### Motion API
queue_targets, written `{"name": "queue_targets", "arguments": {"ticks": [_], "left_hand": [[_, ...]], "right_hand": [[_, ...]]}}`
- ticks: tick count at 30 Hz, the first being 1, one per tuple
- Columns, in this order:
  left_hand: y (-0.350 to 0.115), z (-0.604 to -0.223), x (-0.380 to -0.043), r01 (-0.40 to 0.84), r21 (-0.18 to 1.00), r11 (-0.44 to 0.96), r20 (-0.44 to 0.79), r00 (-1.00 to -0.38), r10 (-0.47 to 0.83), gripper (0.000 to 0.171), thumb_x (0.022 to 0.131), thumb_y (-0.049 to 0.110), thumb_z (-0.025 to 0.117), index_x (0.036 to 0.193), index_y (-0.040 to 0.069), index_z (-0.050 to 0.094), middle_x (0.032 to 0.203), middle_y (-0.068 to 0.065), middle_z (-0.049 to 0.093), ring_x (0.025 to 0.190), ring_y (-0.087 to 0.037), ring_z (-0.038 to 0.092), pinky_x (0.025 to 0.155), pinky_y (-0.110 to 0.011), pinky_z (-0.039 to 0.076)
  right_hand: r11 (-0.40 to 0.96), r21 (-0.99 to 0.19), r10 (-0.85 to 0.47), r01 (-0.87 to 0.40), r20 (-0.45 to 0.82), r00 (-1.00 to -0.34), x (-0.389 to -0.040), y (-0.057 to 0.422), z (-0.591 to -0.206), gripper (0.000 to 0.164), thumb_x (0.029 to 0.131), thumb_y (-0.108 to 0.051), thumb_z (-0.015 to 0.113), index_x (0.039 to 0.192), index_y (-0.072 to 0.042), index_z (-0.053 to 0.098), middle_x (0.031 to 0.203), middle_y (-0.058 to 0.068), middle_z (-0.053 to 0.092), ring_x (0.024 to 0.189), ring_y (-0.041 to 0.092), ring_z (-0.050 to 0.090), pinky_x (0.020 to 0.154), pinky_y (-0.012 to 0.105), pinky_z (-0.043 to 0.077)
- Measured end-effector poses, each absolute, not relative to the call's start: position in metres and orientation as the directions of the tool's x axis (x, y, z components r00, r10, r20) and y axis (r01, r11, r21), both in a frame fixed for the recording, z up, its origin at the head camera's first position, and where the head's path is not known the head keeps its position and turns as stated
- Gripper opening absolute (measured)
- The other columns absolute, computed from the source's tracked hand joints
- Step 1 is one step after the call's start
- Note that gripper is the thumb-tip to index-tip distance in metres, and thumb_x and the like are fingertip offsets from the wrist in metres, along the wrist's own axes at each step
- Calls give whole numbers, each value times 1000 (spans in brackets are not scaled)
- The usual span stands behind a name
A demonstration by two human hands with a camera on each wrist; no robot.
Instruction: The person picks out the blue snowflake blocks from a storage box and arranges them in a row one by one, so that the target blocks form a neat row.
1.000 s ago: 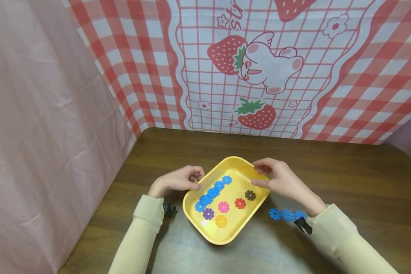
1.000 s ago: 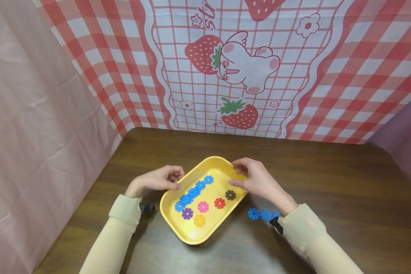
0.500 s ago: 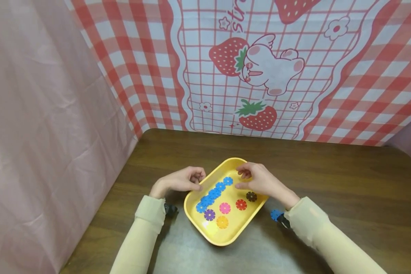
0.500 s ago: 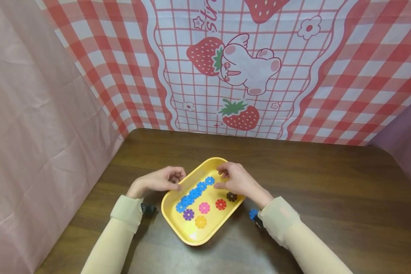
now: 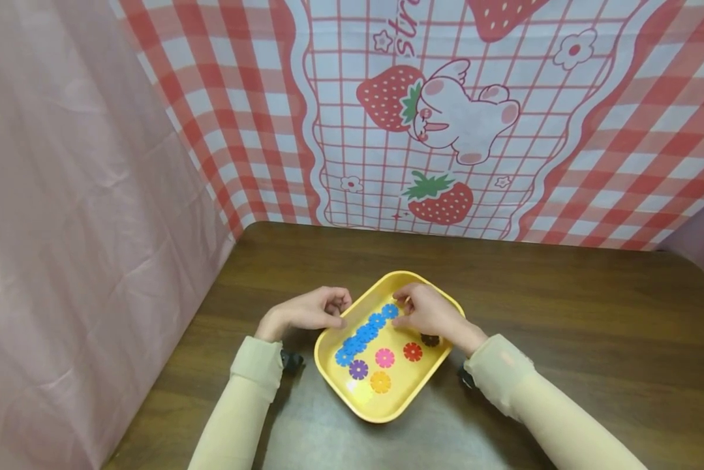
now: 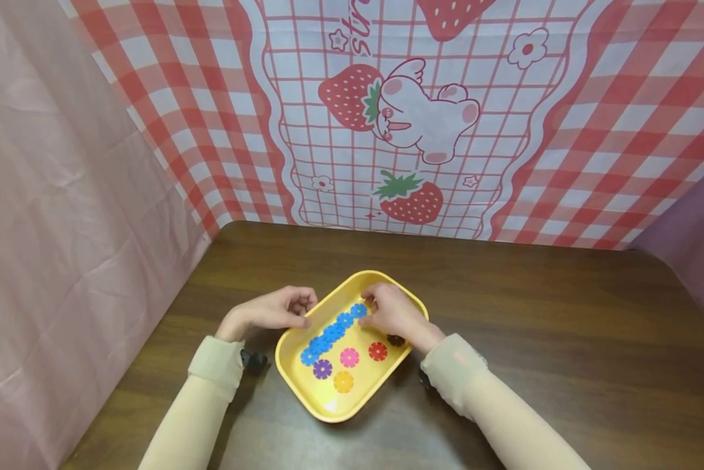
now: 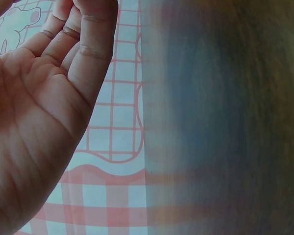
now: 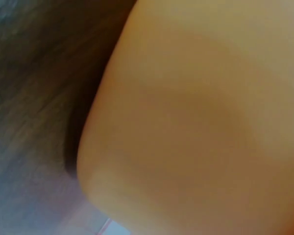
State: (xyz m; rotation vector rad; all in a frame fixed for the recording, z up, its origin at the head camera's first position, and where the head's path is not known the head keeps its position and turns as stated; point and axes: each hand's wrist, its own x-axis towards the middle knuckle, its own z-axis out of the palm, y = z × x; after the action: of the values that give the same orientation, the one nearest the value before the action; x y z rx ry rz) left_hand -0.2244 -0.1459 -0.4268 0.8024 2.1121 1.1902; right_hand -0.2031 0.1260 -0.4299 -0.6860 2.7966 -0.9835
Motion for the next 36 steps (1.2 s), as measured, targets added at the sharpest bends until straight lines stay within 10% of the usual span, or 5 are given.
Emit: {"name": "queue_targets", "arguments": {"ticks": [10, 18, 36], "left_hand": [[-147, -424, -224, 225, 886, 406, -175, -648, 741, 16, 86, 5, 67, 98, 4, 57, 83, -3, 60, 70, -15, 54, 63, -26, 44], [-145, -427, -226, 233, 883, 408, -175, -643, 745, 16, 85, 5, 67, 98, 4, 56, 83, -3, 59, 70, -13, 54, 63, -26, 43], [-146, -428, -225, 217, 884, 413, -186, -649, 738, 17, 86, 6, 67, 98, 5, 57, 83, -3, 59, 71, -14, 54, 64, -26, 44]], "right_hand": [[753, -540, -423, -375, 39, -905, -207, 118, -431, 44, 76, -14, 86, 110, 7, 68, 96, 14, 67, 75, 18, 57, 82, 40, 52], [771, -499, -444, -396, 23, -896, -211, 115, -434, 26, 76, -13, 86, 88, -2, 66, 75, 5, 55, 66, 16, 46, 69, 35, 44], [811, -458, -408, -365, 5, -913, -215, 111, -437, 32, 74, -18, 88, 96, 0, 74, 87, 6, 70, 82, 19, 64, 82, 38, 53]]}}
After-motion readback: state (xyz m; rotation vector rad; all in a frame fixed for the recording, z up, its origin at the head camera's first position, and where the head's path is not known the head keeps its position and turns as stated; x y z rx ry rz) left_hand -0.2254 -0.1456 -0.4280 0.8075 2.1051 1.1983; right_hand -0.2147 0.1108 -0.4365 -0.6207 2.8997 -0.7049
